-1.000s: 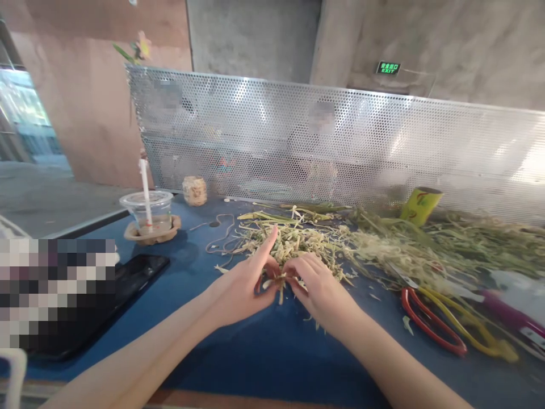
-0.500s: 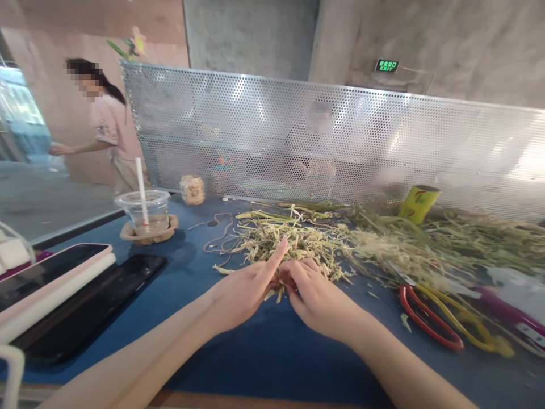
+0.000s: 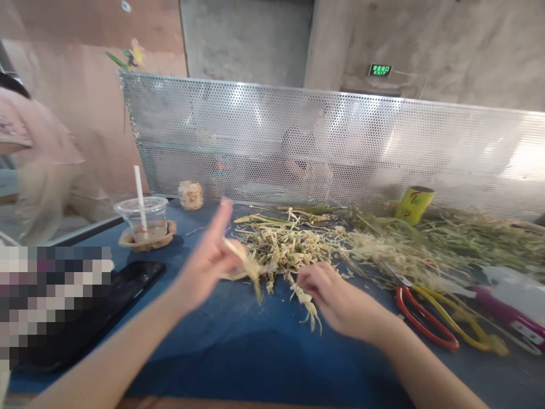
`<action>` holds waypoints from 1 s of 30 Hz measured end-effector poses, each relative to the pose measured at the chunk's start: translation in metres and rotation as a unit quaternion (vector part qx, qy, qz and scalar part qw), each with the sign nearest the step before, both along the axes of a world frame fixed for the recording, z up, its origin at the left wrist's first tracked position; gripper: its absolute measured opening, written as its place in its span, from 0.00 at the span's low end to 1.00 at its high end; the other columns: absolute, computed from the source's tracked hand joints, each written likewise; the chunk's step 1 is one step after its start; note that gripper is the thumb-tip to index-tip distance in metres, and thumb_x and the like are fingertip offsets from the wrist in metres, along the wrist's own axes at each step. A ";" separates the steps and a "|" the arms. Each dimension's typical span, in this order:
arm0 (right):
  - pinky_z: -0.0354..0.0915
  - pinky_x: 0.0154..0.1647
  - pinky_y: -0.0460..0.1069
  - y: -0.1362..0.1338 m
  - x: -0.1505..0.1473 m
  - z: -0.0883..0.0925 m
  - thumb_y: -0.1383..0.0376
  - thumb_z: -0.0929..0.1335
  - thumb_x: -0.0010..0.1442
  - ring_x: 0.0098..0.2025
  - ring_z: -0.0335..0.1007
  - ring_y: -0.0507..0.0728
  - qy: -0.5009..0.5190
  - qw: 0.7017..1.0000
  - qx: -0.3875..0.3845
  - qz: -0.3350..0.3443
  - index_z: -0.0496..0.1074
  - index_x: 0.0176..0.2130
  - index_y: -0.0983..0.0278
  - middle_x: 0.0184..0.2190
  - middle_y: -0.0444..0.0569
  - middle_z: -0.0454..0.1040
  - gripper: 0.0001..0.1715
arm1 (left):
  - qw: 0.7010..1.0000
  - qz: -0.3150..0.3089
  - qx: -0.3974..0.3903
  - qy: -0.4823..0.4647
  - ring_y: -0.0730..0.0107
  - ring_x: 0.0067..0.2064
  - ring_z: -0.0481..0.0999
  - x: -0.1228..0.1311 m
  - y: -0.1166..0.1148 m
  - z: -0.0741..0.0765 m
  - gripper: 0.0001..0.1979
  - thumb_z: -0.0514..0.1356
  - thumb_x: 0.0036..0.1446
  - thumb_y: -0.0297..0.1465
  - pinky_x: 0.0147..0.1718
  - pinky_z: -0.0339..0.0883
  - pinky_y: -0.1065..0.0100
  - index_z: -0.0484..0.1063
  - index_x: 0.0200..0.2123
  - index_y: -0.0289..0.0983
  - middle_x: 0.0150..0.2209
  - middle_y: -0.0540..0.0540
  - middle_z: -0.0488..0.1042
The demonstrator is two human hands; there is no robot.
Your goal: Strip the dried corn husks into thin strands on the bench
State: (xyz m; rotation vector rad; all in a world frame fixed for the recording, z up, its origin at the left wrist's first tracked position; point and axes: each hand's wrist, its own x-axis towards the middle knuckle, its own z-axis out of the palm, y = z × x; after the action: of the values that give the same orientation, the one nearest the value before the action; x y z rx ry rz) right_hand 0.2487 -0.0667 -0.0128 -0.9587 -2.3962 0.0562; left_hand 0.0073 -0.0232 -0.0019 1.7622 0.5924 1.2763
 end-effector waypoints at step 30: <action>0.62 0.25 0.44 0.012 -0.024 -0.005 0.62 0.66 0.51 0.23 0.64 0.48 0.353 0.910 -0.204 -0.079 0.65 0.25 0.64 0.21 0.42 0.68 0.08 | 0.987 -0.072 -0.143 0.016 0.66 0.39 0.70 0.045 -0.017 -0.012 0.53 0.64 0.47 0.30 0.38 0.65 0.62 0.24 0.61 0.41 0.42 0.42 0.68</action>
State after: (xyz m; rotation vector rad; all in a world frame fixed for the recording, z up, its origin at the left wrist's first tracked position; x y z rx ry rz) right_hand 0.2247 -0.0544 -0.0175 -1.0772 -1.6519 0.7400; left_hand 0.0527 -0.0403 -0.0144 1.5592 0.6219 1.0121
